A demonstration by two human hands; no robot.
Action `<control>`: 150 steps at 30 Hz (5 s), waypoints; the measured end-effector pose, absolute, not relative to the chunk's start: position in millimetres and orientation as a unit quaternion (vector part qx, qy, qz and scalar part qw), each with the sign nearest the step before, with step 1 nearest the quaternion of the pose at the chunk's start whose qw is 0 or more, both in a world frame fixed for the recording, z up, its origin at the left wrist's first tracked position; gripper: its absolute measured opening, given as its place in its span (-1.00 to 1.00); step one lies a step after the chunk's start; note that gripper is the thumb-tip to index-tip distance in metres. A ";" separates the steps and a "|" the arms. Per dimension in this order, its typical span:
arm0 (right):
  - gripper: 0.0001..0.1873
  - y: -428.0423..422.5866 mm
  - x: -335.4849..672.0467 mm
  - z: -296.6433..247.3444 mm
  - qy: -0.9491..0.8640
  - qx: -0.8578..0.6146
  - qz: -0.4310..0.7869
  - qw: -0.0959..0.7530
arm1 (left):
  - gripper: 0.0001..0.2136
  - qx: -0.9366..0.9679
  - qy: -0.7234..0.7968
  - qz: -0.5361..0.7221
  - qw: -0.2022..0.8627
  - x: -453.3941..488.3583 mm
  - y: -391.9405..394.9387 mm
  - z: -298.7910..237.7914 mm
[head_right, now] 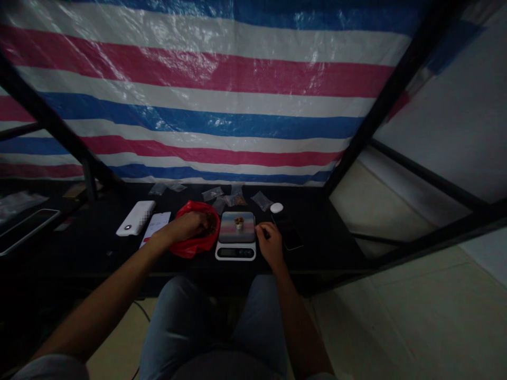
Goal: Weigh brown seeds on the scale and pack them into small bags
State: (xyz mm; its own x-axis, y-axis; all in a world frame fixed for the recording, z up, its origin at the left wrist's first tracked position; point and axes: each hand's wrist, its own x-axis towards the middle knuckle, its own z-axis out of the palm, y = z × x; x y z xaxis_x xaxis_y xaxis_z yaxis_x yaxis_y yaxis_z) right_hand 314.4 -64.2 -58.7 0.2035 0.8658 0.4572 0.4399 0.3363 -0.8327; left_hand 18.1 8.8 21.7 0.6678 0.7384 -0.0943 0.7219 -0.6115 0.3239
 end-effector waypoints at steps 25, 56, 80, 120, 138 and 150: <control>-0.73 -63.9 315.0 -58.3 -0.592 -0.547 0.204 0.555 | -0.89 0.874 0.279 0.171 0.360 103.0 29.1 47.5; -0.73 -63.0 314.9 -59.7 -0.588 -0.543 0.206 0.564 | -0.78 0.868 0.286 0.232 0.332 103.1 32.1 18.7; -0.72 -63.7 315.3 -59.6 -0.590 -0.544 0.207 0.559 | -0.75 0.865 0.440 0.046 0.237 60.9 8.7 22.5; -0.74 -62.0 316.9 -61.0 -0.598 -0.541 0.210 0.553 | -0.76 0.780 0.554 0.208 0.205 82.6 58.7 9.1; -0.82 -80.1 302.1 -45.5 -0.669 -0.527 0.121 0.511 | -0.75 0.652 0.455 0.545 0.267 72.4 72.9 48.3; -0.79 -76.0 237.6 -17.2 -0.760 -0.556 0.091 0.325 | -0.67 0.561 0.386 0.658 0.321 13.4 -3.3 31.3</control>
State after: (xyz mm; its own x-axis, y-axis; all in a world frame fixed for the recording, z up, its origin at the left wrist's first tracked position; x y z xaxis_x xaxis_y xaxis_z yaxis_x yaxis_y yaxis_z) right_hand 237.6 -76.0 -17.2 -0.1722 0.9038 0.3918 0.7851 0.3661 -0.4996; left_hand 13.4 -3.3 31.3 -0.1651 0.8556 0.4905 0.0112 -0.4957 0.8684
